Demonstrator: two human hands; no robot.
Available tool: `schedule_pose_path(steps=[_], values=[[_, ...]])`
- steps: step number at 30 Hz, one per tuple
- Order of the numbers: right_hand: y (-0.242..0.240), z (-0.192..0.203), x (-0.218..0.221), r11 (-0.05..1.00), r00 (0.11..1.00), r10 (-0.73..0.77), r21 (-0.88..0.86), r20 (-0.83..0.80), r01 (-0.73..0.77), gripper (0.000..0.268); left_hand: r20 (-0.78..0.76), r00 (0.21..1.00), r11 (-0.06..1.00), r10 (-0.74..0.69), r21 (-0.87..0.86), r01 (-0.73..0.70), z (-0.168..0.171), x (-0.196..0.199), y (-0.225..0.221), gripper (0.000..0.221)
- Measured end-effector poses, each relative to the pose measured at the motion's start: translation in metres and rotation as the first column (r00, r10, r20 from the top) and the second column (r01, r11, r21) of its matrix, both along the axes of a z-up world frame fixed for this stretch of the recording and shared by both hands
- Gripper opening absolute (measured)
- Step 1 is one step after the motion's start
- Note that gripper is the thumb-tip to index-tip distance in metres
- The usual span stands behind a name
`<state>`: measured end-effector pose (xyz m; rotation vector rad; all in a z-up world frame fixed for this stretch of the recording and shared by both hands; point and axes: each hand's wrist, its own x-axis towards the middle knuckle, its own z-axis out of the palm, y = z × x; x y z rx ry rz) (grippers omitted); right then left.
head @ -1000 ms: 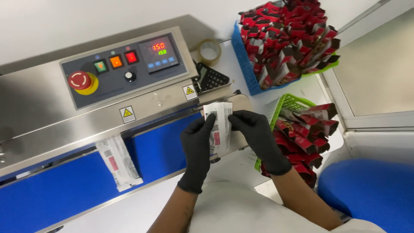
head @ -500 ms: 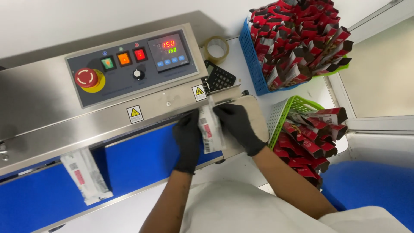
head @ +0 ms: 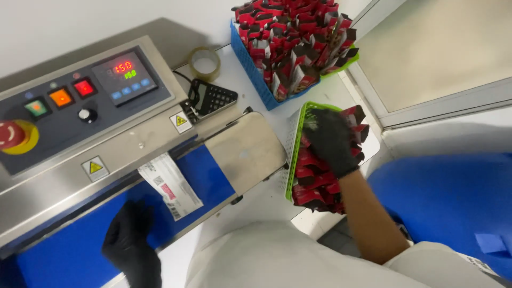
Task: Feeding small product packets into a continuous band sealer machine for packaging.
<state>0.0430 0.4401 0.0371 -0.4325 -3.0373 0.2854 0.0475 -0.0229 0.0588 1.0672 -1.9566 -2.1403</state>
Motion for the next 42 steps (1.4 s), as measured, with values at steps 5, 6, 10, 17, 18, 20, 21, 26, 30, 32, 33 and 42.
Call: schedule_pose_path(steps=[5, 6, 10, 17, 18, 20, 21, 26, 30, 32, 33, 42], values=[[0.041, 0.006, 0.011, 0.987, 0.997, 0.073, 0.143, 0.032, -0.076, 0.018, -0.125, 0.987, 0.993, -0.097, 0.05, 0.104, 0.025, -0.007, 0.054, 0.02], [0.017, 0.047, 0.014, 0.986, 0.986, 0.151, 0.078, -0.065, -0.146, 0.013, -0.199, 0.936, 0.957, -0.289, -0.022, 0.291, 0.027, -0.007, 0.067, 0.019], [-0.041, 0.14, 0.025, 0.95, 0.946, 0.313, 0.033, -0.081, -0.311, 0.01, -0.421, 0.556, 0.693, -0.717, -0.342, 0.635, 0.077, -0.02, 0.134, 0.045], [-0.148, 0.186, -0.001, 0.747, 0.909, 0.233, -0.534, -0.346, -0.395, 0.017, -0.166, 0.692, 0.709, -0.703, -0.079, 0.701, 0.09, -0.034, 0.161, 0.022], [-0.148, 0.171, -0.005, 0.725, 0.933, 0.164, -0.603, -0.32, -0.334, 0.025, -0.133, 0.813, 0.815, -0.567, 0.053, 0.577, 0.07, -0.037, 0.158, 0.019], [-0.157, 0.137, -0.011, 0.689, 0.953, 0.104, -0.671, -0.285, -0.276, 0.034, -0.074, 0.91, 0.893, -0.408, 0.174, 0.414, 0.067, -0.041, 0.152, 0.017], [-0.164, 0.118, -0.013, 0.53, 0.979, -0.016, -0.832, -0.204, -0.165, 0.027, -0.036, 0.931, 0.901, -0.364, 0.237, 0.362, 0.085, -0.043, 0.15, 0.017], [-0.178, 0.078, -0.028, 0.246, 0.976, -0.215, -0.966, 0.021, 0.075, 0.016, -0.056, 0.966, 0.93, -0.253, 0.261, 0.258, 0.062, -0.043, 0.154, 0.014], [-0.179, 0.056, -0.044, 0.352, 0.97, -0.201, -0.915, 0.133, 0.199, 0.028, 0.001, 0.98, 0.946, -0.2, 0.261, 0.193, 0.017, -0.051, 0.163, 0.024], [-0.178, 0.038, -0.052, 0.367, 0.963, -0.222, -0.901, 0.155, 0.23, 0.029, 0.033, 0.979, 0.949, -0.2, 0.255, 0.185, -0.015, -0.06, 0.165, 0.025], [-0.177, 0.026, -0.056, 0.377, 0.959, -0.229, -0.893, 0.167, 0.246, 0.027, 0.018, 0.985, 0.946, -0.173, 0.28, 0.161, -0.025, -0.065, 0.164, 0.021], [-0.218, -0.017, -0.078, 0.412, 0.963, -0.137, -0.871, 0.232, 0.268, 0.029, 0.005, 1.0, 0.929, 0.005, 0.371, -0.007, -0.072, -0.078, 0.108, 0.014]])
